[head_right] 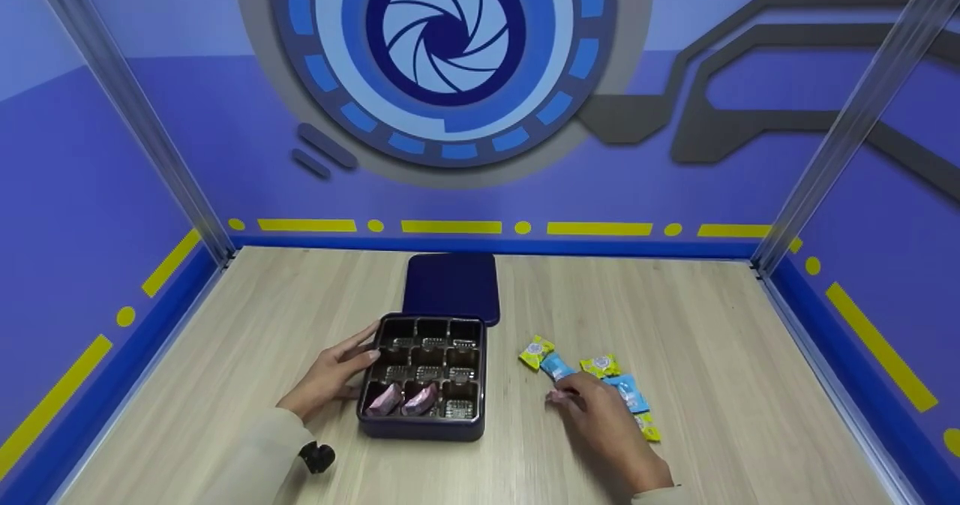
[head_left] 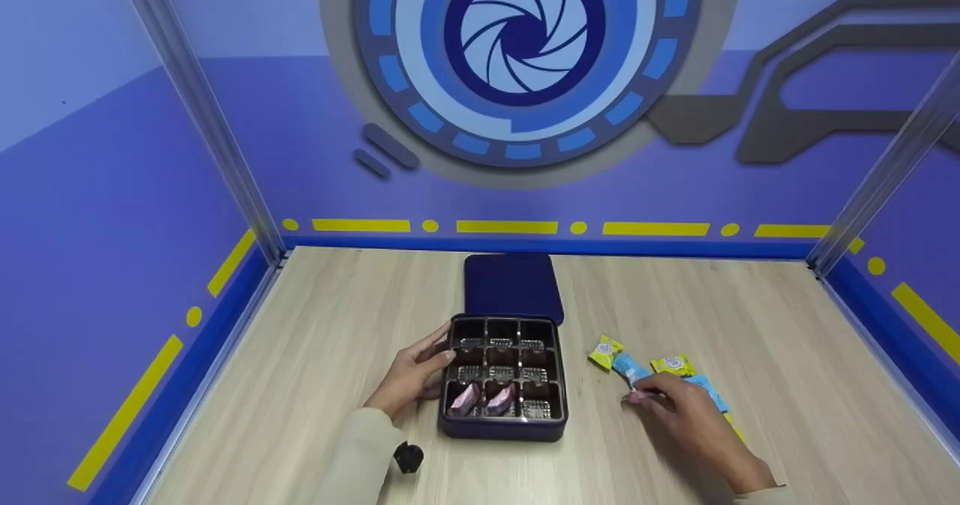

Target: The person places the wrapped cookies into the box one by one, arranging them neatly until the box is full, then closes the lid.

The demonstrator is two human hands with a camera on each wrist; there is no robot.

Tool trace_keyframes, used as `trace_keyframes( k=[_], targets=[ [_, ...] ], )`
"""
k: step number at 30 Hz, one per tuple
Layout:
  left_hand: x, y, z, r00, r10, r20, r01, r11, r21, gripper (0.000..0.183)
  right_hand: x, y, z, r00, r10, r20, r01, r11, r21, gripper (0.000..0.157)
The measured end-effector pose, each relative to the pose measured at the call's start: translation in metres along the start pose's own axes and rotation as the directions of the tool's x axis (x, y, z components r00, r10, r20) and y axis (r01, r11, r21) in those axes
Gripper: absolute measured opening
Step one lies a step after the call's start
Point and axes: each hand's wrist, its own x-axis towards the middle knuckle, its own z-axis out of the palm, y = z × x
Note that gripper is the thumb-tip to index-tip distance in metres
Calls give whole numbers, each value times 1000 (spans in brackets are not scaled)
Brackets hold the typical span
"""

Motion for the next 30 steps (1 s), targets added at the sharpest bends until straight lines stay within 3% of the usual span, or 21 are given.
trace_keyframes(
  k=[8, 24, 30],
  targets=[
    [-1, 1, 1, 1000, -2, -10, 2, 1000, 5, 65, 3, -4, 3, 999, 35, 8, -36, 999, 34, 14],
    [0, 1, 0, 1000, 5, -8, -6, 1000, -14, 64, 11, -14, 5, 999, 21, 28, -23, 997, 74, 14],
    [3, -2, -1, 1000, 28, 6, -27, 999, -46, 63, 14, -17, 5, 998, -60, 6, 60, 993, 100, 17]
  ],
)
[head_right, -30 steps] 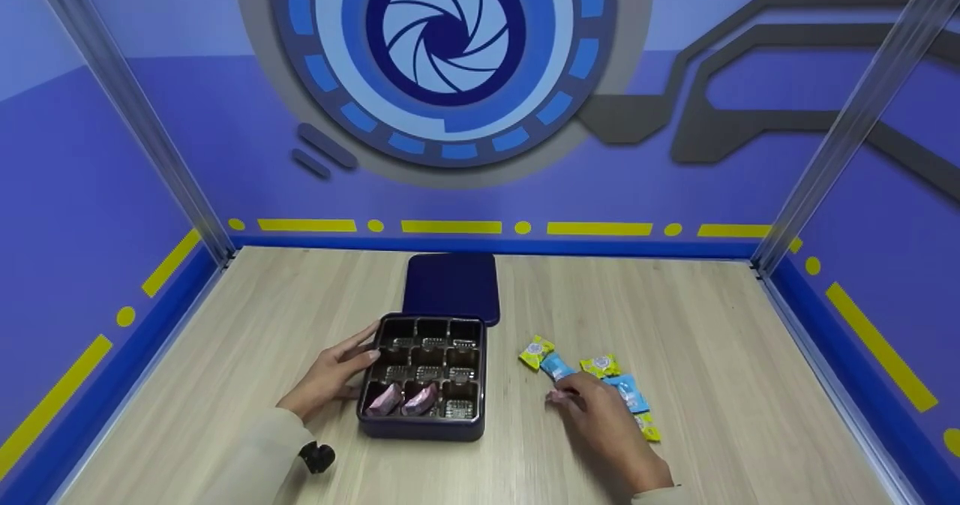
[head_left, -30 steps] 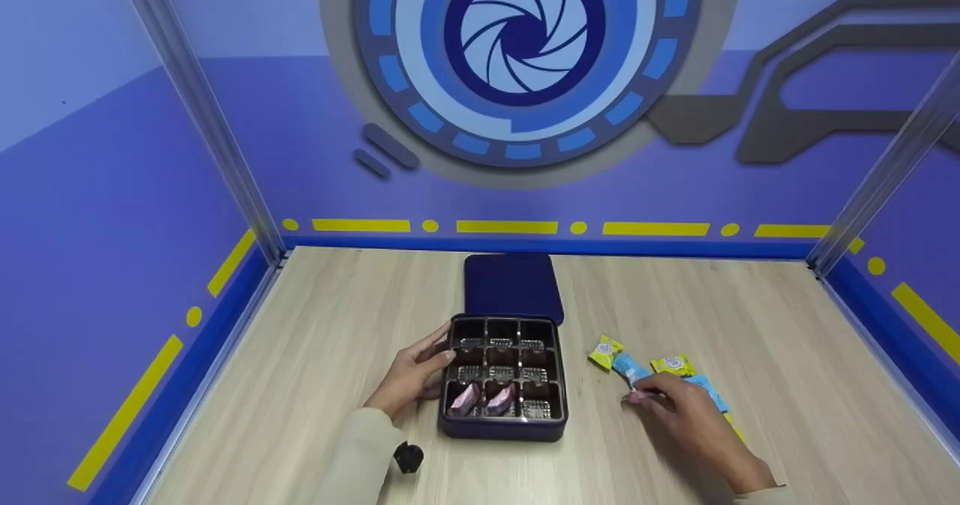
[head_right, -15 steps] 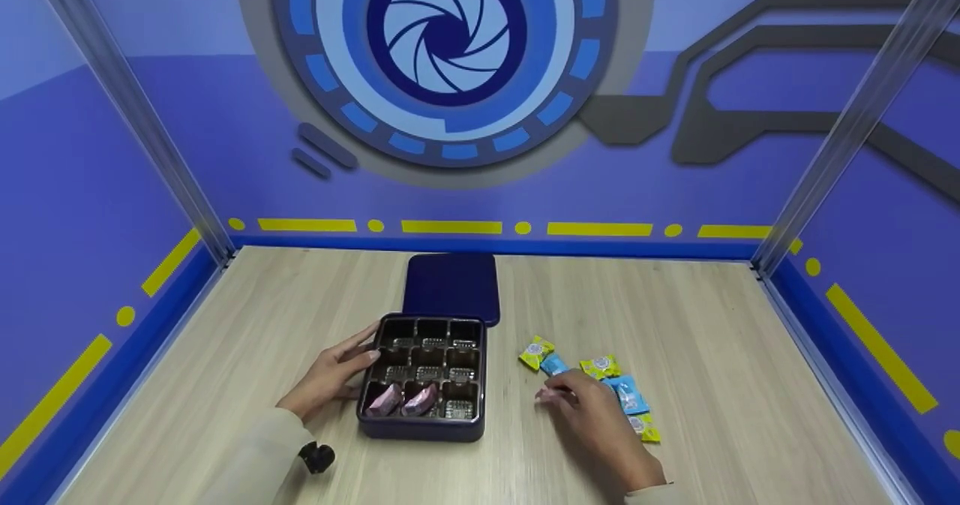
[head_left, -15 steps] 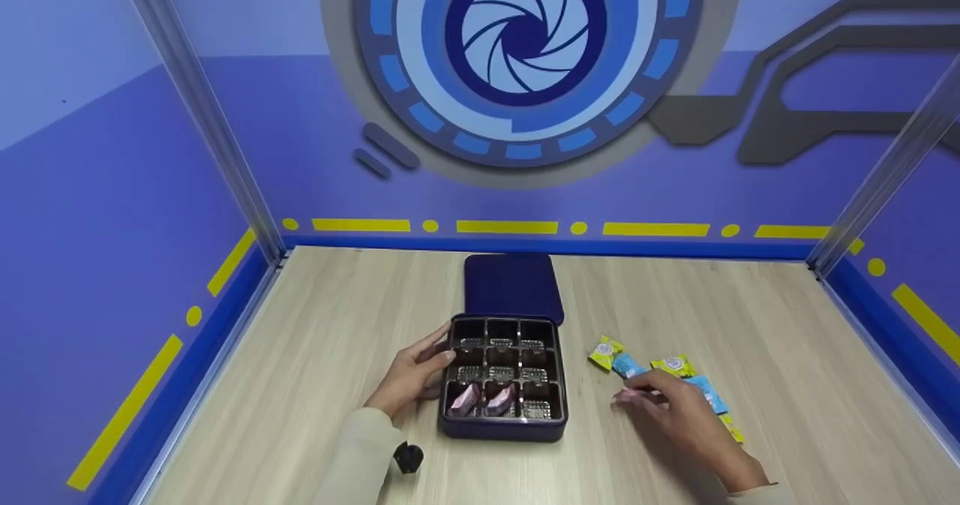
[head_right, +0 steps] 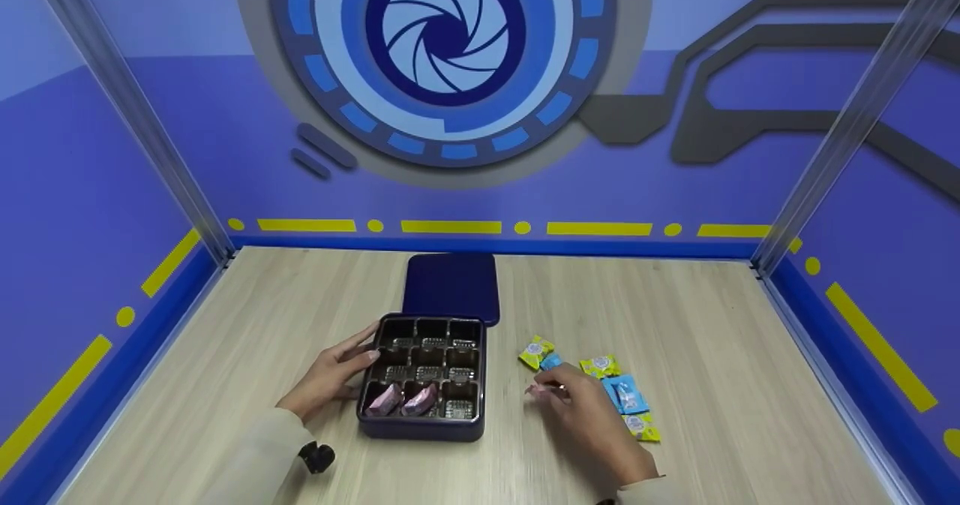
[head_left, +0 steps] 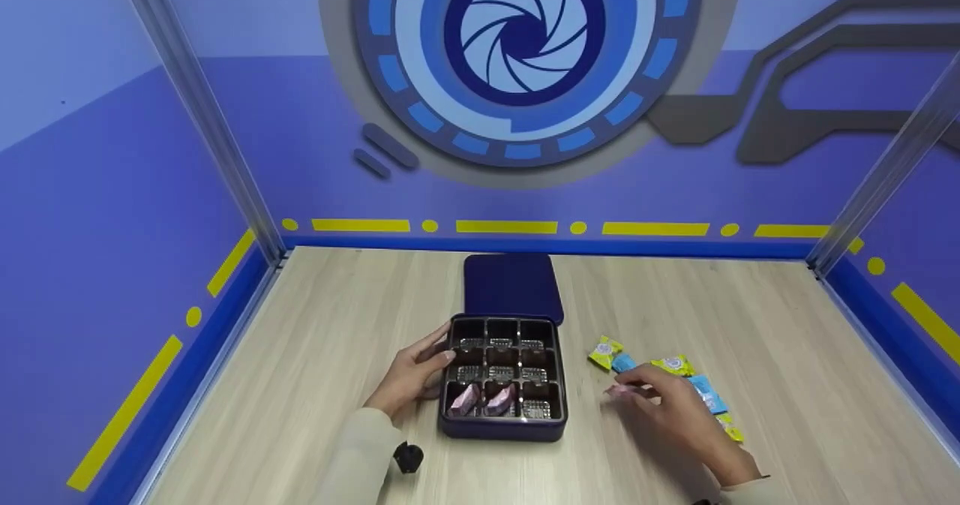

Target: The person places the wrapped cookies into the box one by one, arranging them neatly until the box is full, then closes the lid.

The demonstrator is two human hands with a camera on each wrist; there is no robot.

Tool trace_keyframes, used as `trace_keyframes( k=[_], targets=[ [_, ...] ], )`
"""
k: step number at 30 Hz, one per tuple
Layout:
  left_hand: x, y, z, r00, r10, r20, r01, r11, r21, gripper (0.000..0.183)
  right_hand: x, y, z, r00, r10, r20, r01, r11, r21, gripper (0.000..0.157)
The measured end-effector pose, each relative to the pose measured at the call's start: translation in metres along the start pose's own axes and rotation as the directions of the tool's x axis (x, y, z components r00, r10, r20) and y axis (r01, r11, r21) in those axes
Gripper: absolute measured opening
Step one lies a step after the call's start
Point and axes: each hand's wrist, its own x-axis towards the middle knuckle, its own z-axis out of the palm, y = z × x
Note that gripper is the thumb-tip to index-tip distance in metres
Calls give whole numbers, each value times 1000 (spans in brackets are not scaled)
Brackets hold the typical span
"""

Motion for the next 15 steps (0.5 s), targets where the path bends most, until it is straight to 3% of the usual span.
trace_keyframes(
  k=[4, 15],
  targets=[
    [1, -1, -1, 1000, 14, 4, -14, 1000, -3, 63, 2, -2, 0, 1000, -23, 2, 23, 1000, 12, 18],
    [1, -1, 1, 1000, 16, -2, -16, 1000, 5, 62, 10, -10, 1, 999, 9, 33, -10, 999, 47, 17]
  ],
)
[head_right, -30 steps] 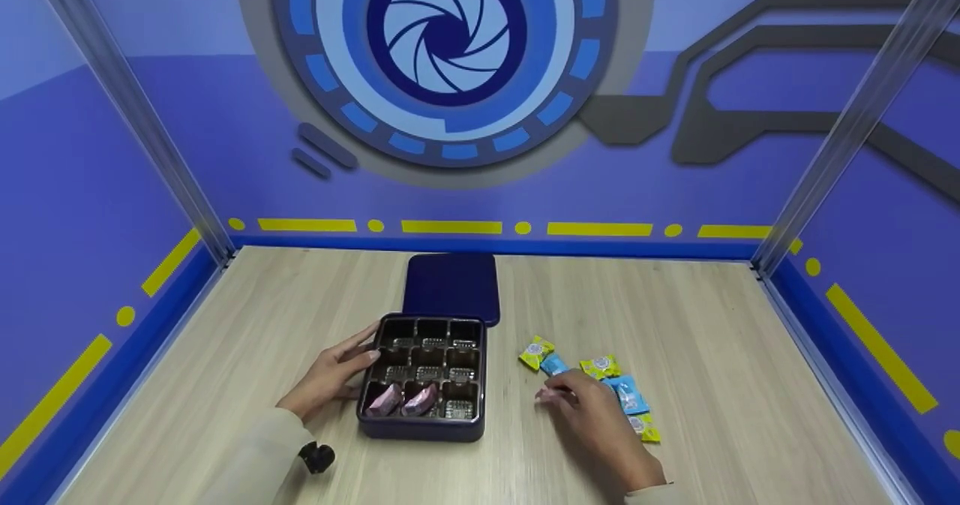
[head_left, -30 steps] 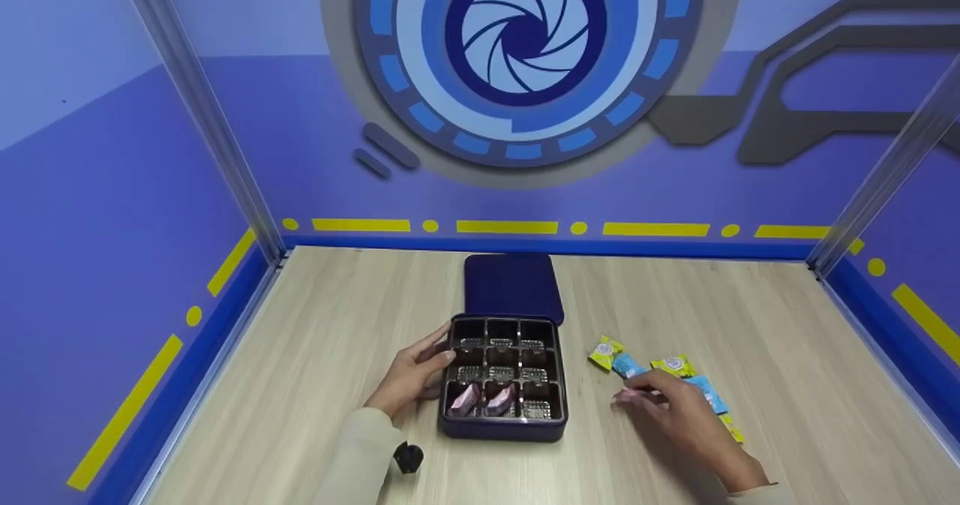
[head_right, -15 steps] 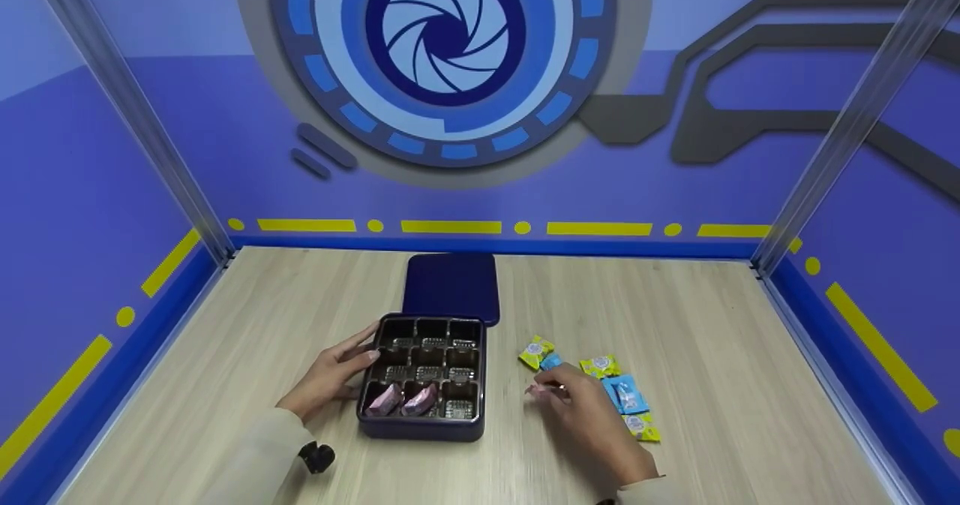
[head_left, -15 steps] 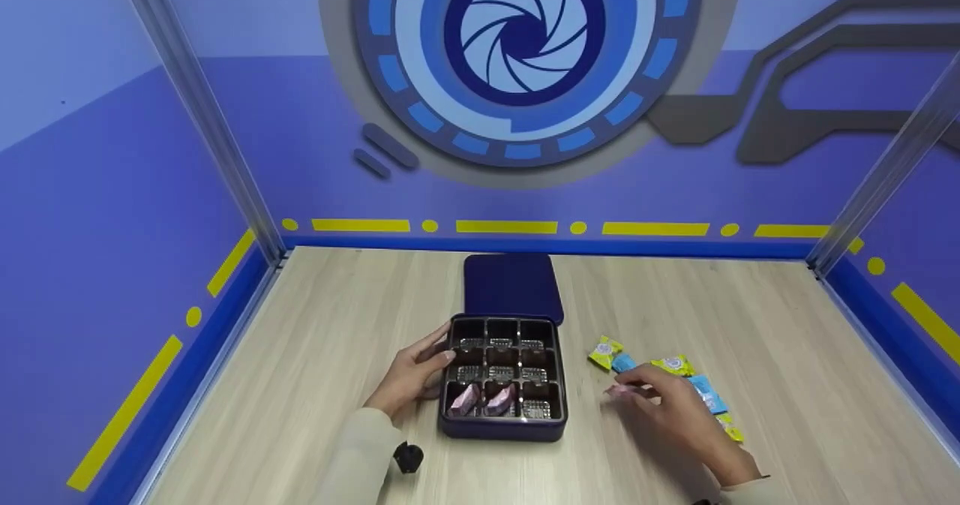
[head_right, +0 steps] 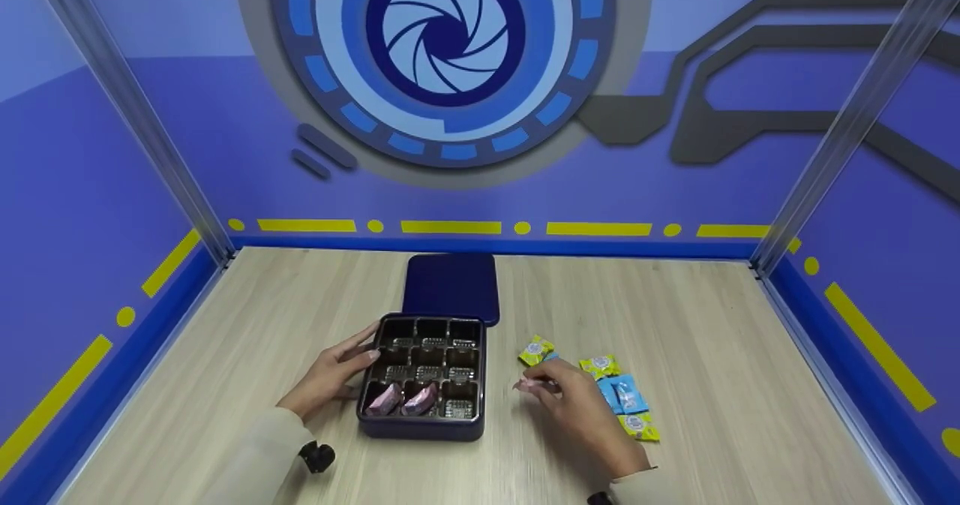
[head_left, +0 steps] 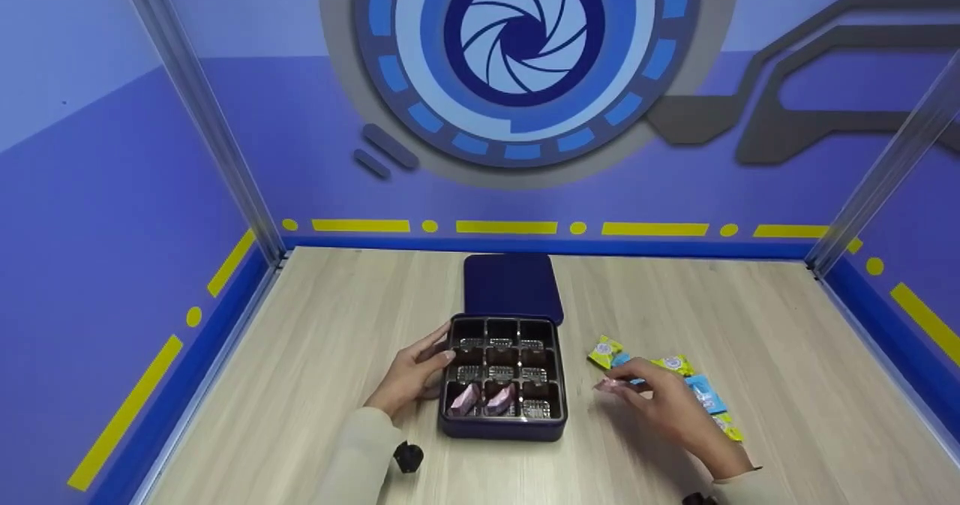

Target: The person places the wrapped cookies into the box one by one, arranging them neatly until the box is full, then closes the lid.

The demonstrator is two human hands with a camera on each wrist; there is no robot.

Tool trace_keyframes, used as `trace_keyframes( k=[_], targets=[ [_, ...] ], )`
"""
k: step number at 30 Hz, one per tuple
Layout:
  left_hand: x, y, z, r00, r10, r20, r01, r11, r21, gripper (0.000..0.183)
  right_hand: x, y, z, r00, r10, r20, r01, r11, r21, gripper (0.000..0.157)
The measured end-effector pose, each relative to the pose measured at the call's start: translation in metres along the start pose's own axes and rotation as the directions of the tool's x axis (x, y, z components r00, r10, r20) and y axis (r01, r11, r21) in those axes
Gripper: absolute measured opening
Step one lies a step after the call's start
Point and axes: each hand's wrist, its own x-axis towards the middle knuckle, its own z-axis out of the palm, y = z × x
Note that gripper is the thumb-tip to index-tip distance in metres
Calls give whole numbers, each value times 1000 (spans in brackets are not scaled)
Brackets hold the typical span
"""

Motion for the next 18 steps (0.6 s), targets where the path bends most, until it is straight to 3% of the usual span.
trace_keyframes(
  k=[12, 18],
  targets=[
    [-2, 2, -1, 1000, -4, 4, 4, 1000, 27, 63, 10, -7, 3, 989, -145, 8, 145, 989, 5, 21],
    [-4, 4, -1, 999, -37, 11, 37, 999, 16, 65, 14, -13, 3, 987, -149, 51, 148, 988, 32, 22]
  ],
)
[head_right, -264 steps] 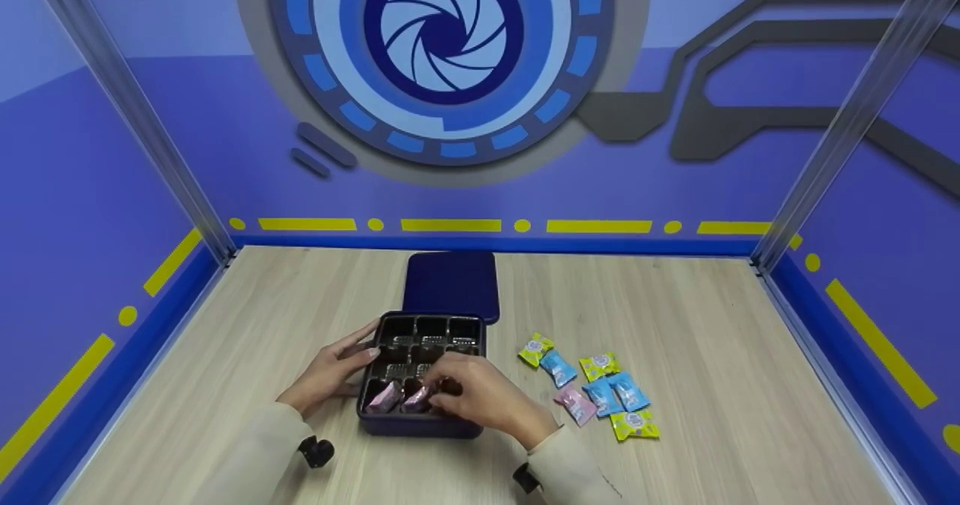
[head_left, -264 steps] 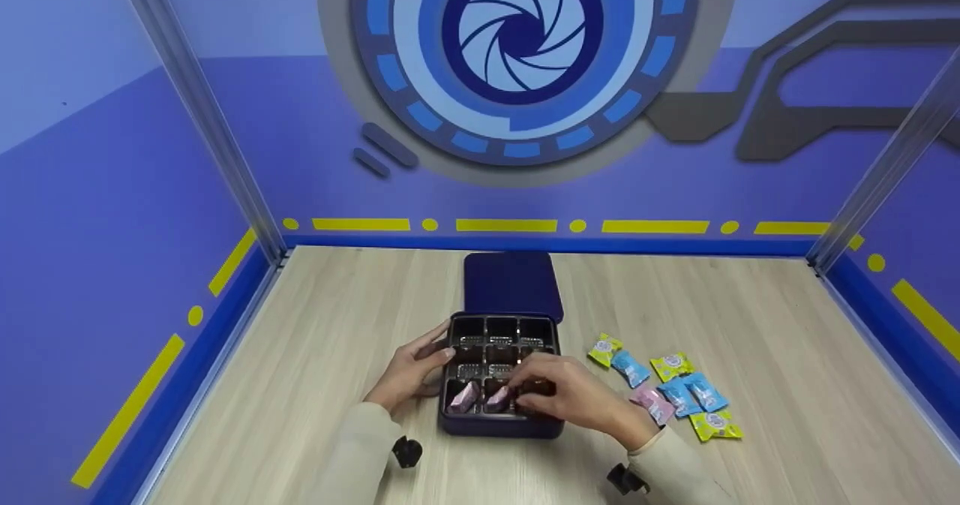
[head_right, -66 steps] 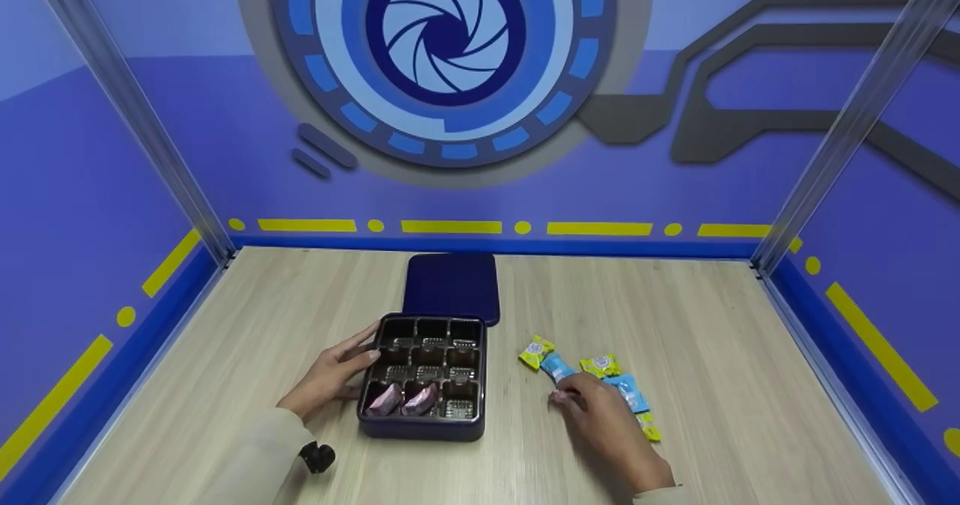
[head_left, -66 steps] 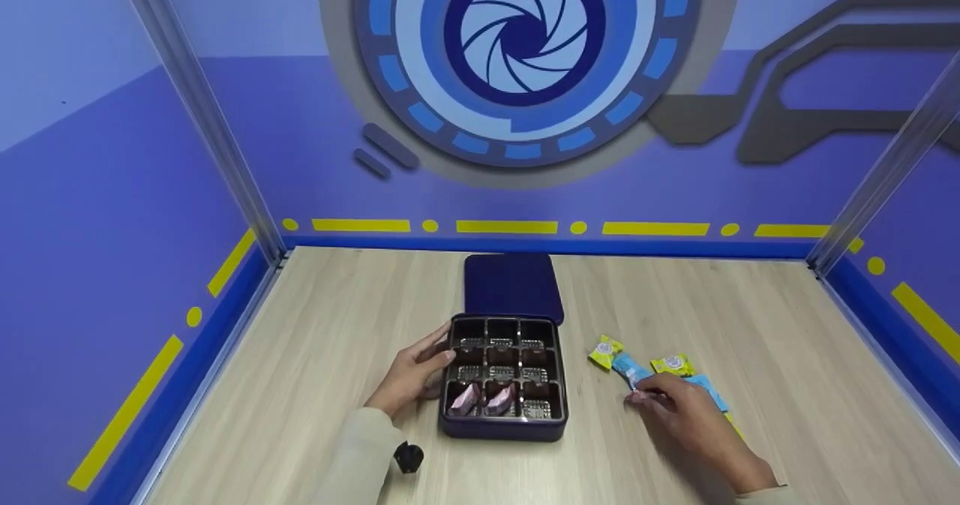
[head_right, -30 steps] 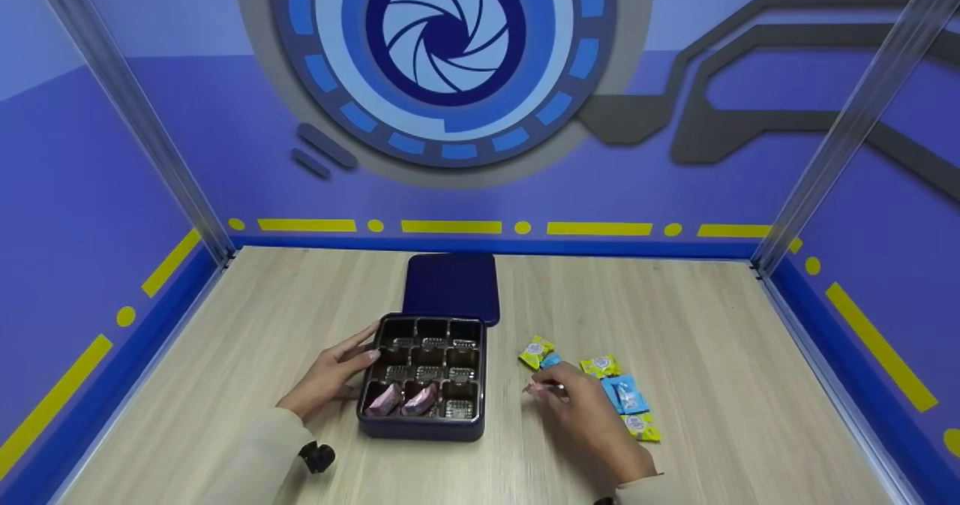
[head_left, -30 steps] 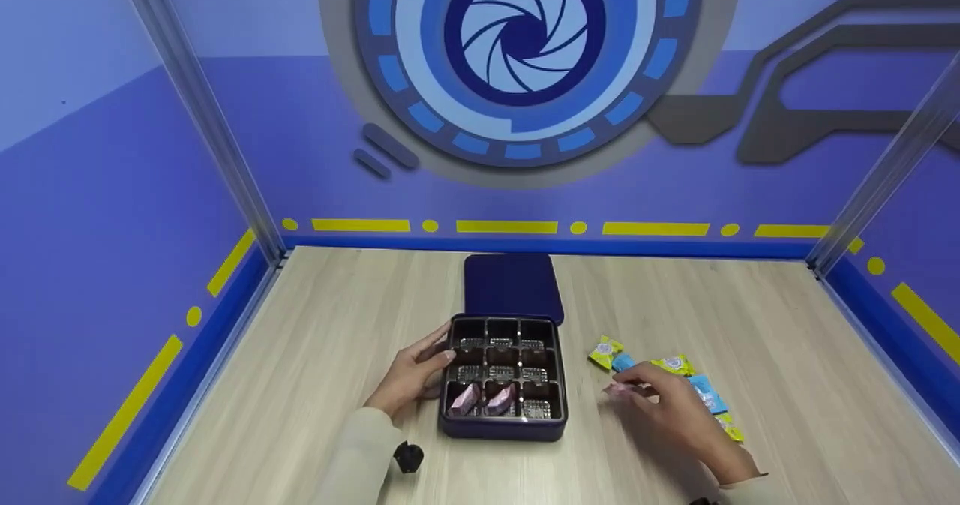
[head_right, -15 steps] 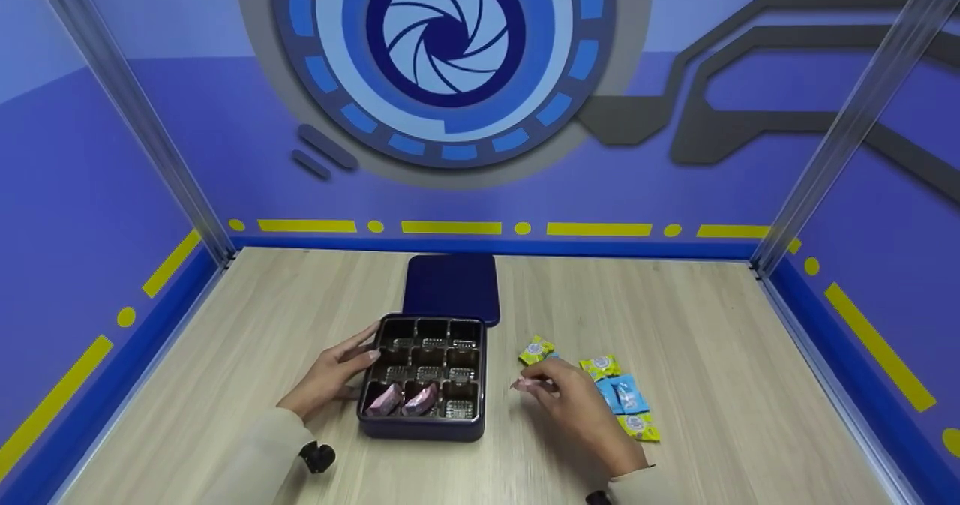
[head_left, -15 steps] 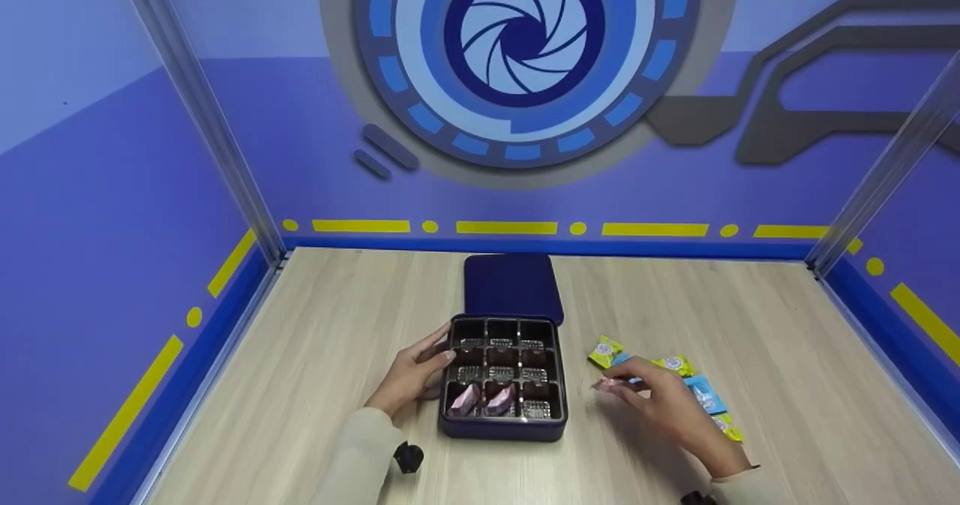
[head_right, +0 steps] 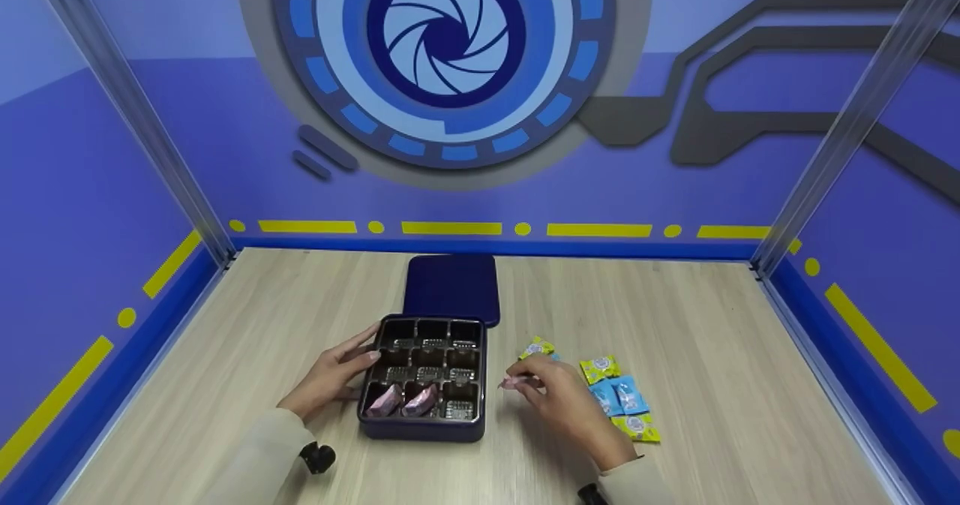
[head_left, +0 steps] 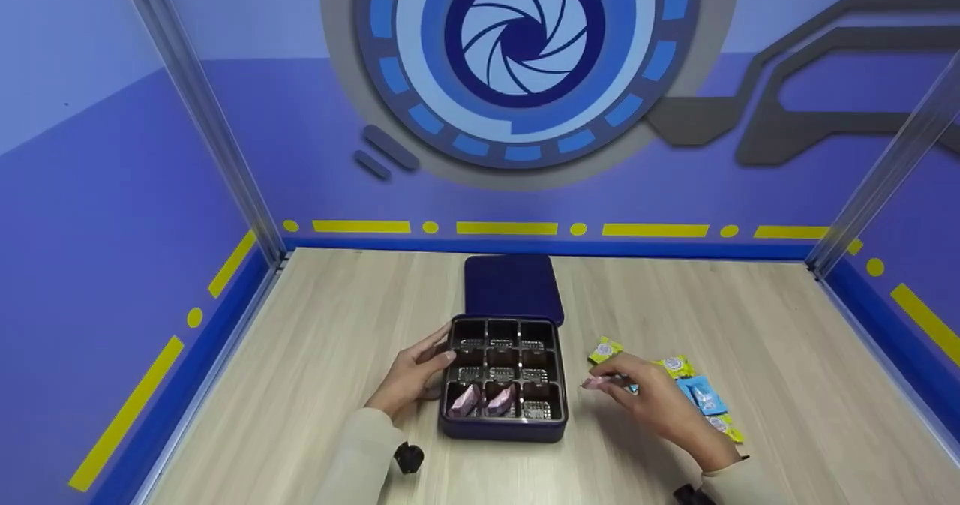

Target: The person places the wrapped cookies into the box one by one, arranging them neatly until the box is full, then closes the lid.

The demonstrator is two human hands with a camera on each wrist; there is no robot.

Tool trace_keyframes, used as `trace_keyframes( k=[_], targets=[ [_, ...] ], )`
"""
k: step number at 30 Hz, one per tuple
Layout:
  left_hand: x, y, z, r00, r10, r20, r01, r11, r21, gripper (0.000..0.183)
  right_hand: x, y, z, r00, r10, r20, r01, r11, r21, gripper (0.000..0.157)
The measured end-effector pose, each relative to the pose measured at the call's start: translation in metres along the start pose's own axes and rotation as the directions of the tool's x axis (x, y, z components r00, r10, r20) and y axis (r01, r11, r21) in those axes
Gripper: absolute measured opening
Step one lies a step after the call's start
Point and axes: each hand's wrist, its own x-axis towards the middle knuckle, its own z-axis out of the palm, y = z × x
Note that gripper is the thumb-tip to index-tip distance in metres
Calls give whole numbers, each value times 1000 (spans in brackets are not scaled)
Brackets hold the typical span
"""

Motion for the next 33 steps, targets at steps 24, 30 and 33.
trace_keyframes(
  k=[24, 30, 33],
  targets=[
    [-1, 1, 1, 1000, 8, -26, -7, 1000, 24, 64, 22, -16, 10, 982, -183, 38, 183, 983, 16, 25],
    [1, -1, 1, 1000, 17, -21, -17, 1000, 7, 64, 24, -18, 12, 971, -237, 32, 237, 971, 17, 25],
    [0, 0, 1, 1000, 9, -20, -9, 1000, -9, 64, 26, -21, 13, 967, -252, 37, 252, 968, 19, 26]
  ],
)
